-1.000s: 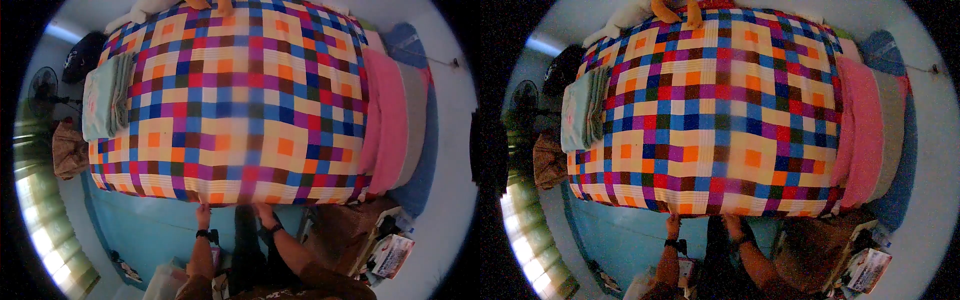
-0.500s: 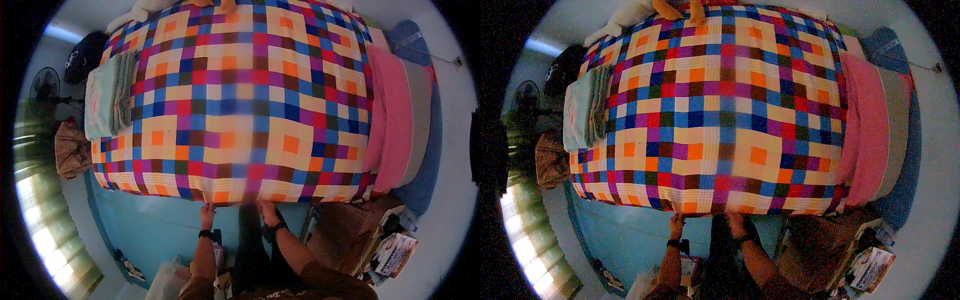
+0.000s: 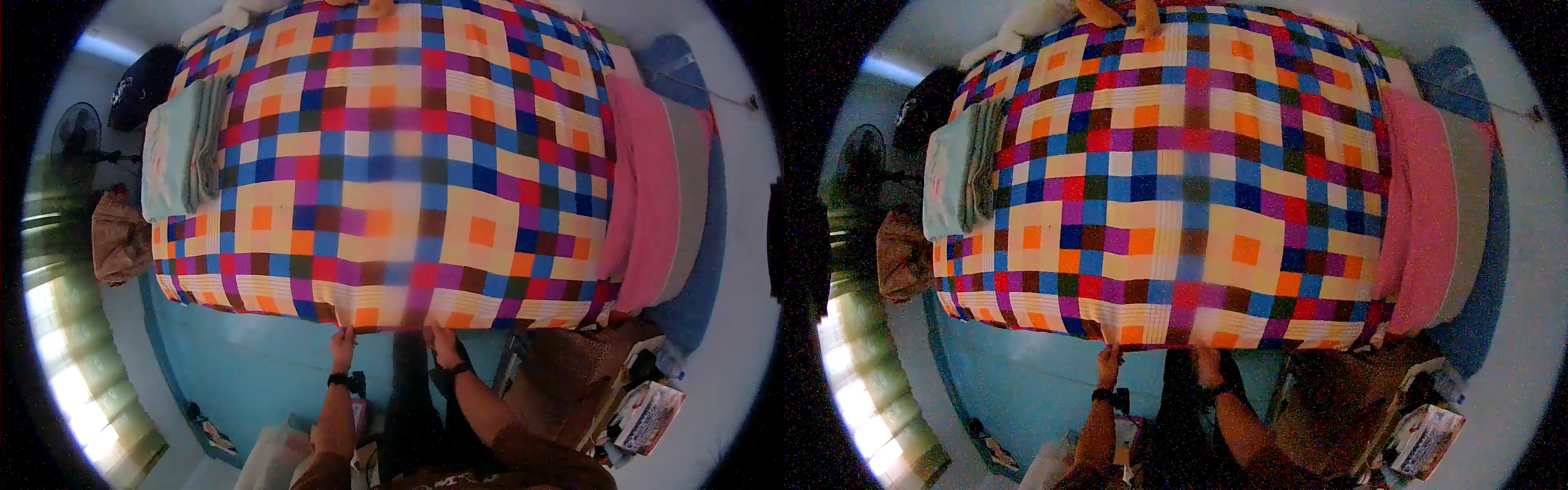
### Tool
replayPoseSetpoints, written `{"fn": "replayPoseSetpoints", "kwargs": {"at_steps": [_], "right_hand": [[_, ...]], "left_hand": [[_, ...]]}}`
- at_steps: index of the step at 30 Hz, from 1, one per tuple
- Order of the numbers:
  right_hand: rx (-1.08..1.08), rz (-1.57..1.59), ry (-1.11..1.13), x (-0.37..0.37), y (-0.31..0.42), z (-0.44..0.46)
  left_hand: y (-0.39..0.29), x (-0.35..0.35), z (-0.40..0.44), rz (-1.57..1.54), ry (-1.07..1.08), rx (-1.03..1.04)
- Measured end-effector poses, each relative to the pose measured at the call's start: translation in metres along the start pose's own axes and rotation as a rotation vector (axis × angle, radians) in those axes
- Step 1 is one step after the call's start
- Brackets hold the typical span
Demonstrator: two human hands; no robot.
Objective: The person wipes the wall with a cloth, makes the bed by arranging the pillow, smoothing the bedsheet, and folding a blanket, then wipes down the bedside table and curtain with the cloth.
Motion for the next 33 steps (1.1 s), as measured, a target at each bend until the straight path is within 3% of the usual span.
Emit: {"fn": "replayPoseSetpoints", "kwargs": {"at_steps": [2, 5, 10, 14, 16, 17, 20, 24, 25, 27, 29, 30, 31, 33], "right_hand": [[0.168, 0.009, 0.025, -0.001, -0.016, 0.001], [0.159, -0.176, -0.060, 0.003, 0.001, -0.017], [0.162, -0.232, 0.091, -0.012, -0.028, 0.010], [0.134, -0.290, 0.079, 0.011, 0.028, -0.017], [0.377, -0.334, 0.101, -0.007, -0.017, -0.003], [0.493, -0.366, 0.120, -0.018, -0.036, 0.003], [0.290, -0.441, 0.105, -0.046, -0.025, 0.002], [0.456, -0.420, 0.187, -0.065, 0.011, -0.008], [0.428, -0.437, 0.185, -0.081, 0.017, 0.004], [0.313, -0.528, 0.098, -0.125, 0.024, 0.034], [0.461, -0.337, 0.326, -0.130, 0.039, 0.023], [0.235, -0.731, -0.052, -0.139, 0.074, 0.007], [0.197, -0.788, -0.167, -0.138, 0.088, -0.010], [0.176, -0.728, -0.142, -0.127, 0.093, -0.032]], "left_hand": [[0.001, 0.001, 0.001, -0.016, 0.002, -0.001], [0.002, -0.002, 0.001, -0.021, 0.010, -0.005], [-0.006, 0.005, 0.002, 0.056, 0.021, 0.090], [-0.003, 0.007, 0.010, -0.041, 0.026, -0.054], [-0.022, 0.006, -0.007, 0.024, 0.103, -0.133], [0.023, 0.006, 0.004, -0.251, 0.208, -0.318], [0.002, -0.018, -0.018, 0.136, 0.156, -0.147], [-0.022, -0.068, -0.038, 0.020, 0.101, -0.096], [-0.014, -0.082, -0.032, -0.017, 0.114, -0.140], [-0.030, -0.119, -0.030, -0.035, 0.009, 0.001], [-0.007, -0.158, 0.005, -0.011, -0.024, 0.092], [-0.024, -0.178, 0.007, 0.059, 0.030, 0.004], [-0.020, -0.199, 0.018, -0.012, -0.010, -0.116], [0.015, -0.243, 0.065, -0.077, -0.105, -0.096]]}}
Point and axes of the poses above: each hand's wrist, its own z-axis towards the middle knuckle, its own x-axis out of the palm, y = z × x, the point moved 8 cm from there along z, towards the middle knuckle, and after that the axes turned 2 degrees about -y, right-handed, at the moved point
